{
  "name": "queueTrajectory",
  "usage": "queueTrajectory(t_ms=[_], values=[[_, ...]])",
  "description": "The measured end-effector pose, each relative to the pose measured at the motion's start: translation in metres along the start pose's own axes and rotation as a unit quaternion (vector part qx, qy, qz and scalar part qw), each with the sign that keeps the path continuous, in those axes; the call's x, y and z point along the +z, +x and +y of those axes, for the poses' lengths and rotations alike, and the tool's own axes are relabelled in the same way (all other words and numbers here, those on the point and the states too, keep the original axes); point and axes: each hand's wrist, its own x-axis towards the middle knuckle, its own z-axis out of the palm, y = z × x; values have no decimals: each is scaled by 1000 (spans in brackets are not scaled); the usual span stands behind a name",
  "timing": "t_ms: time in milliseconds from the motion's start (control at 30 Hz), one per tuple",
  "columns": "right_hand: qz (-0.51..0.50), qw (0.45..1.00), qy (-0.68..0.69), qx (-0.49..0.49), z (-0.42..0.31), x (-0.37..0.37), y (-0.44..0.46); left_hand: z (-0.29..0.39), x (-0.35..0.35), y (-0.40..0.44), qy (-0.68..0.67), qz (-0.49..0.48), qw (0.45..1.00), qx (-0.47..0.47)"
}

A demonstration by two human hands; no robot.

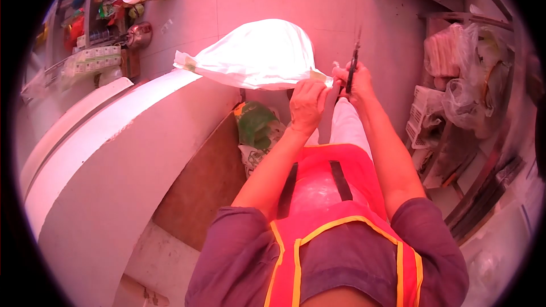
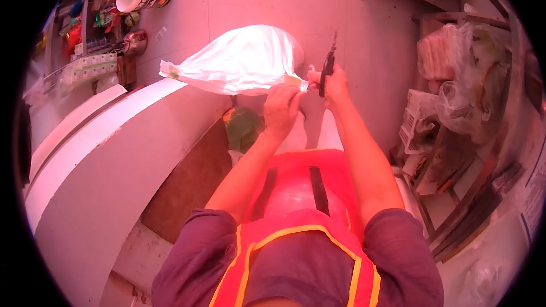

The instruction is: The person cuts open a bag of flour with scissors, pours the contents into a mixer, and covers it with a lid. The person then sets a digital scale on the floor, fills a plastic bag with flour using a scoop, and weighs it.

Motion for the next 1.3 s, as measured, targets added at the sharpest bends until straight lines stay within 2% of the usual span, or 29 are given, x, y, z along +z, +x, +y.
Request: queueTrajectory(t_ms=[100,200,300,400,500,600,633,700,800,867,933,1200,1300], values=[[25,998,45,-36,-5,-2,-1,-2,5,2,5,-17,999,-51],[9,998,48,-44,-9,0,-4,4,6,17,22,-45,996,-68],[3,998,43,-42,-11,3,-6,1,10,25,67,-138,987,-56],[-9,997,46,-59,-9,3,-5,-1,15,31,61,-154,984,-70],[4,996,52,-74,-10,5,-12,-19,24,32,-65,-221,958,-170],[33,999,32,-23,-12,-14,-26,-35,25,32,-235,-279,880,-304],[35,999,-3,-7,-19,-15,-39,-38,26,32,-290,-271,858,-325],[-61,995,57,53,-13,-26,-64,-41,26,29,-399,-250,803,-367],[-157,964,115,180,1,-36,-99,-27,14,39,-352,-263,807,-395],[-118,962,122,213,1,-29,-123,-29,14,40,-352,-265,803,-402],[-159,945,109,263,0,-26,-136,-30,14,41,-345,-269,801,-409],[-141,925,98,340,0,-12,-138,-32,19,38,-359,-246,796,-421],[-104,931,90,338,1,-15,-136,-33,21,37,-370,-251,799,-403]])
